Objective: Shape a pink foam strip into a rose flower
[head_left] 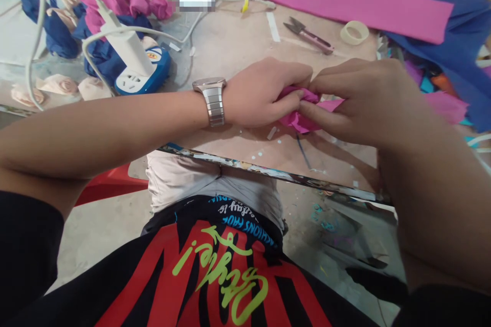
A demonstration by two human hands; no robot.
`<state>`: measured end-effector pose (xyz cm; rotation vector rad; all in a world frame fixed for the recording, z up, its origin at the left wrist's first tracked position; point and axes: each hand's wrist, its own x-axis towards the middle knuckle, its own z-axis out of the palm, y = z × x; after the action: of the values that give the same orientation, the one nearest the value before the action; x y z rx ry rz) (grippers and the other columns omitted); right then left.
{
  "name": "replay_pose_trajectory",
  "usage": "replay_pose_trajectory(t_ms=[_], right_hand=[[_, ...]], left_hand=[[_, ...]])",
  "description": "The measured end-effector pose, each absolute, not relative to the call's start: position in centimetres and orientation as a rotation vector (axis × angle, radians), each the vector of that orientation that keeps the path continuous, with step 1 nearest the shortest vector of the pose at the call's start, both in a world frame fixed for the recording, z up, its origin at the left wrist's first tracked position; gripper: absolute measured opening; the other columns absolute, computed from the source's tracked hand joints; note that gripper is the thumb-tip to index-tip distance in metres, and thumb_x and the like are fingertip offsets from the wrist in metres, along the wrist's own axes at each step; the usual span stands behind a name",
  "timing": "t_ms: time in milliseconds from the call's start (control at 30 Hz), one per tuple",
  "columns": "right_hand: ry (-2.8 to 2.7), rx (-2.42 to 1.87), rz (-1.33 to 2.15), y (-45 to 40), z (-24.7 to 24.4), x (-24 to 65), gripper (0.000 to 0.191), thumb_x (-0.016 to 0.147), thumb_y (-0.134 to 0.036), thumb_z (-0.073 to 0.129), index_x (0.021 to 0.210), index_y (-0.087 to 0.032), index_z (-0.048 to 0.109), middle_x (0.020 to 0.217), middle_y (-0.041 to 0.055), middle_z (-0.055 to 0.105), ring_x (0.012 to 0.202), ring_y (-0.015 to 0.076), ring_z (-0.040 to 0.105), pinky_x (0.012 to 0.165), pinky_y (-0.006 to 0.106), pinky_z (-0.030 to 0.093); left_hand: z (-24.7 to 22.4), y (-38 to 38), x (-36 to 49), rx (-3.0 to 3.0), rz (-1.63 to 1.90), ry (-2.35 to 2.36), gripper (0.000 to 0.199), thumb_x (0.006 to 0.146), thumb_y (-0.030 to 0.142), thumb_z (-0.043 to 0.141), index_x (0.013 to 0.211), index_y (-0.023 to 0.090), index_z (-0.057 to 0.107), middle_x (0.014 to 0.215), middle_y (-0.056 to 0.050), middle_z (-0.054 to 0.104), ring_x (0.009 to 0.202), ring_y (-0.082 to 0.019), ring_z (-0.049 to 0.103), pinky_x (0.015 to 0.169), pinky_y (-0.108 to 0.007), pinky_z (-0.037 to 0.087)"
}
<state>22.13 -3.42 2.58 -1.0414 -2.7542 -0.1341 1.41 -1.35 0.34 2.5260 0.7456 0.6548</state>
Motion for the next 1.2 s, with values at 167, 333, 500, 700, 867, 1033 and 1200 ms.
replay_pose_trajectory(t_ms=[167, 333, 500, 700, 867, 1033, 1200], right_hand=[[-2.754, -1.012, -0.135, -3.38, 2.58, 22.15, 0.034, 0.094, -0.038, 0.047, 0.064, -0.022, 0.049, 0.060, 0.0011, 0.052, 0.059, 0.0165, 0.051, 0.058, 0.032, 0.034], [-2.758, -0.997, -0.143, -3.30, 2.62, 22.17, 0.033, 0.093, -0.037, 0.047, 0.064, -0.022, 0.048, 0.059, 0.0009, 0.051, 0.058, 0.0165, 0.050, 0.058, 0.033, 0.034], [-2.762, -0.998, -0.145, -3.42, 2.62, 22.08, 0.033, 0.094, -0.038, 0.047, 0.065, -0.022, 0.048, 0.060, 0.0015, 0.053, 0.059, 0.0173, 0.052, 0.059, 0.033, 0.035], [-2.764, -1.007, -0.149, -3.25, 2.56, 22.10, 0.034, 0.093, -0.039, 0.045, 0.064, -0.022, 0.048, 0.060, 0.0013, 0.053, 0.059, 0.0171, 0.053, 0.058, 0.033, 0.035], [-2.779, -0.999, -0.121, -3.22, 2.52, 22.12, 0.034, 0.094, -0.039, 0.045, 0.064, -0.022, 0.050, 0.060, 0.0016, 0.053, 0.060, 0.0172, 0.053, 0.059, 0.034, 0.035], [-2.777, -1.046, -0.113, -3.27, 2.47, 22.17, 0.036, 0.093, -0.042, 0.044, 0.064, -0.022, 0.050, 0.060, 0.0023, 0.053, 0.062, 0.0186, 0.054, 0.058, 0.034, 0.034], [-2.834, -1.099, -0.074, -3.13, 2.16, 22.30, 0.037, 0.093, -0.045, 0.043, 0.067, -0.022, 0.056, 0.063, 0.0036, 0.057, 0.062, 0.0193, 0.055, 0.059, 0.035, 0.036]], left_hand=[[0.18, -1.20, 1.44, 2.545, 0.633, 0.755, 0.021, 0.089, 0.026, 0.043, 0.084, 0.022, 0.063, 0.080, -0.008, 0.067, 0.074, -0.022, 0.059, 0.066, -0.038, 0.037], [0.08, -1.18, 1.40, 2.542, 0.671, 0.735, 0.018, 0.089, 0.025, 0.044, 0.081, 0.022, 0.060, 0.079, -0.007, 0.067, 0.072, -0.021, 0.059, 0.065, -0.037, 0.036], [0.29, -1.33, 1.47, 2.551, 0.628, 0.761, 0.019, 0.089, 0.025, 0.043, 0.082, 0.021, 0.060, 0.080, -0.007, 0.067, 0.072, -0.021, 0.059, 0.064, -0.037, 0.036], [0.33, -1.33, 1.43, 2.597, 0.591, 0.760, 0.023, 0.090, 0.026, 0.040, 0.088, 0.022, 0.063, 0.083, -0.008, 0.068, 0.075, -0.022, 0.060, 0.064, -0.038, 0.037], [0.18, -1.17, 1.37, 2.577, 0.612, 0.751, 0.020, 0.090, 0.027, 0.043, 0.085, 0.023, 0.062, 0.084, -0.006, 0.070, 0.073, -0.020, 0.058, 0.064, -0.037, 0.037], [0.24, -1.23, 1.37, 2.603, 0.581, 0.762, 0.022, 0.090, 0.027, 0.042, 0.088, 0.022, 0.064, 0.086, -0.008, 0.071, 0.078, -0.022, 0.061, 0.066, -0.037, 0.037], [0.43, -1.38, 1.40, 2.652, 0.483, 0.793, 0.025, 0.092, 0.029, 0.041, 0.089, 0.020, 0.064, 0.089, -0.008, 0.071, 0.080, -0.020, 0.062, 0.068, -0.035, 0.037]])
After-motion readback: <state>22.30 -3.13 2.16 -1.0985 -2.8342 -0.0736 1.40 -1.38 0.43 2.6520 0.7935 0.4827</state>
